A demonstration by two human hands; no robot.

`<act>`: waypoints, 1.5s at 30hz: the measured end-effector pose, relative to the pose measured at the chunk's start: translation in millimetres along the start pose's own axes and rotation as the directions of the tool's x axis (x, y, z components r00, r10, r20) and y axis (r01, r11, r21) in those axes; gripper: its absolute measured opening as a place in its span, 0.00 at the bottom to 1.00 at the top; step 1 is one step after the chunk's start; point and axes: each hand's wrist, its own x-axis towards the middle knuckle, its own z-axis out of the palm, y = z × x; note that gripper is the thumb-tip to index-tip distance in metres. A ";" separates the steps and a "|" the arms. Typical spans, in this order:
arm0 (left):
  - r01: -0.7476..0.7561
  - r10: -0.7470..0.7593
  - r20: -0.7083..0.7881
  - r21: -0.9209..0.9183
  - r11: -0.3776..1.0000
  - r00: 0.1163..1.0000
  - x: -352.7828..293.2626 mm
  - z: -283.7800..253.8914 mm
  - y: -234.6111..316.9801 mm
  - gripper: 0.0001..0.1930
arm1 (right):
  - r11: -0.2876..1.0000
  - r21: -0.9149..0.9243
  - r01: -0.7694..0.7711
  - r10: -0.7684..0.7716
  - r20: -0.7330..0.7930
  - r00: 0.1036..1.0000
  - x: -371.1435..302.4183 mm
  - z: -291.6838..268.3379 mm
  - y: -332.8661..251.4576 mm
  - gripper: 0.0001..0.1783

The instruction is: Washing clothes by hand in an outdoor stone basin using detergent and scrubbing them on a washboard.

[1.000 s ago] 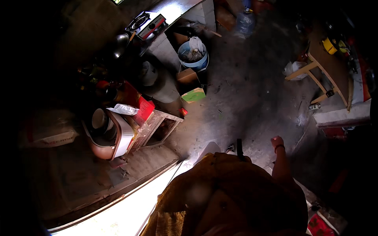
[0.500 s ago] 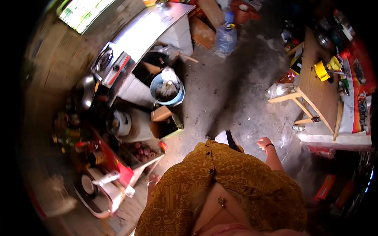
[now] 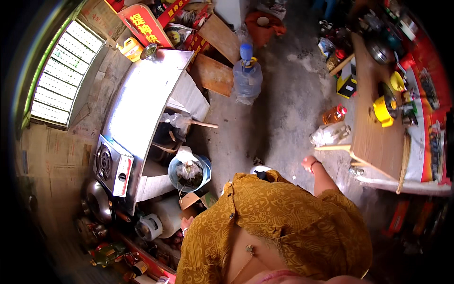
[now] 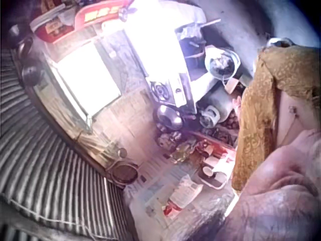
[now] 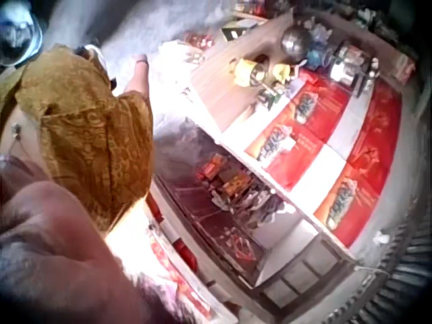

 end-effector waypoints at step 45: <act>0.160 -0.510 0.860 -0.503 -0.849 -0.006 -330.9 66.4 699.0 0.35 | 0.017 -0.601 0.799 -0.989 0.107 0.102 449.0 -193.1 -1216.8 0.36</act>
